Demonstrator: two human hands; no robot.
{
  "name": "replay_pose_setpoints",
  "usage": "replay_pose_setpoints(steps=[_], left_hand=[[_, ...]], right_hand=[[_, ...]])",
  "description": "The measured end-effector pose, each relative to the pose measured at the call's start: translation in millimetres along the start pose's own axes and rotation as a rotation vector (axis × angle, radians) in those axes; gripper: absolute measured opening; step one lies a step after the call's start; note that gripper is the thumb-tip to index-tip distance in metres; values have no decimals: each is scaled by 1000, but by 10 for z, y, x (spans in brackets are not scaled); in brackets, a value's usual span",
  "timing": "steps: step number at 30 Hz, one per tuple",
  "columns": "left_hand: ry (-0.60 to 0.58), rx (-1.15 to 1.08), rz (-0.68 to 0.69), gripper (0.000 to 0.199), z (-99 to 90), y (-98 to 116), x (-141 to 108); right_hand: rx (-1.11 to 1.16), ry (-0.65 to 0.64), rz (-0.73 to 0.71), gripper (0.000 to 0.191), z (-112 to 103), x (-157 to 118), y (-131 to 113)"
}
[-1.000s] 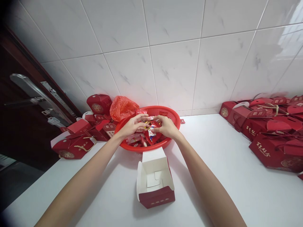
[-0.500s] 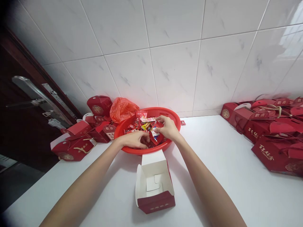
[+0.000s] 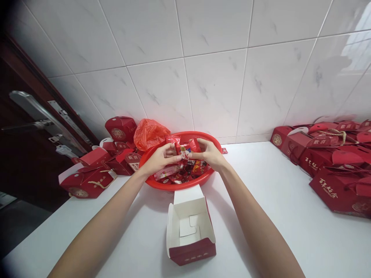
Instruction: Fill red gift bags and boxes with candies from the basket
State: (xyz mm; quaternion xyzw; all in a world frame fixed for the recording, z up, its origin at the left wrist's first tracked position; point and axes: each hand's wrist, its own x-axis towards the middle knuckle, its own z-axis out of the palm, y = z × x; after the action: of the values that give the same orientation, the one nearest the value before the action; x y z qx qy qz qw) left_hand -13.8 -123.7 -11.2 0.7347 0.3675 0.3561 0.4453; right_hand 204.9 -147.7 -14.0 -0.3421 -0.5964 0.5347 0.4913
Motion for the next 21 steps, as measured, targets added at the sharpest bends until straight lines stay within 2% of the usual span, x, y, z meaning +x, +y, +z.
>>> replay_pose_setpoints(steps=[2, 5, 11, 17, 21], left_hand=[[28, -29, -2, 58, -10, -4, 2], [61, -56, -9, 71, -13, 9, -4], [-1, -88, 95, 51, 7, 89, -42], [-35, -143, 85, 55, -5, 94, -61], [16, -117, 104, 51, -14, 54, -52]], right_hand=[[-6, -59, 76, 40, 16, -14, -38], [21, -127, 148, 38, 25, -24, -62], [104, -192, 101, 42, -24, -18, -4], [77, -206, 108, 54, -21, -28, -37], [32, -132, 92, 43, -5, -6, -29]])
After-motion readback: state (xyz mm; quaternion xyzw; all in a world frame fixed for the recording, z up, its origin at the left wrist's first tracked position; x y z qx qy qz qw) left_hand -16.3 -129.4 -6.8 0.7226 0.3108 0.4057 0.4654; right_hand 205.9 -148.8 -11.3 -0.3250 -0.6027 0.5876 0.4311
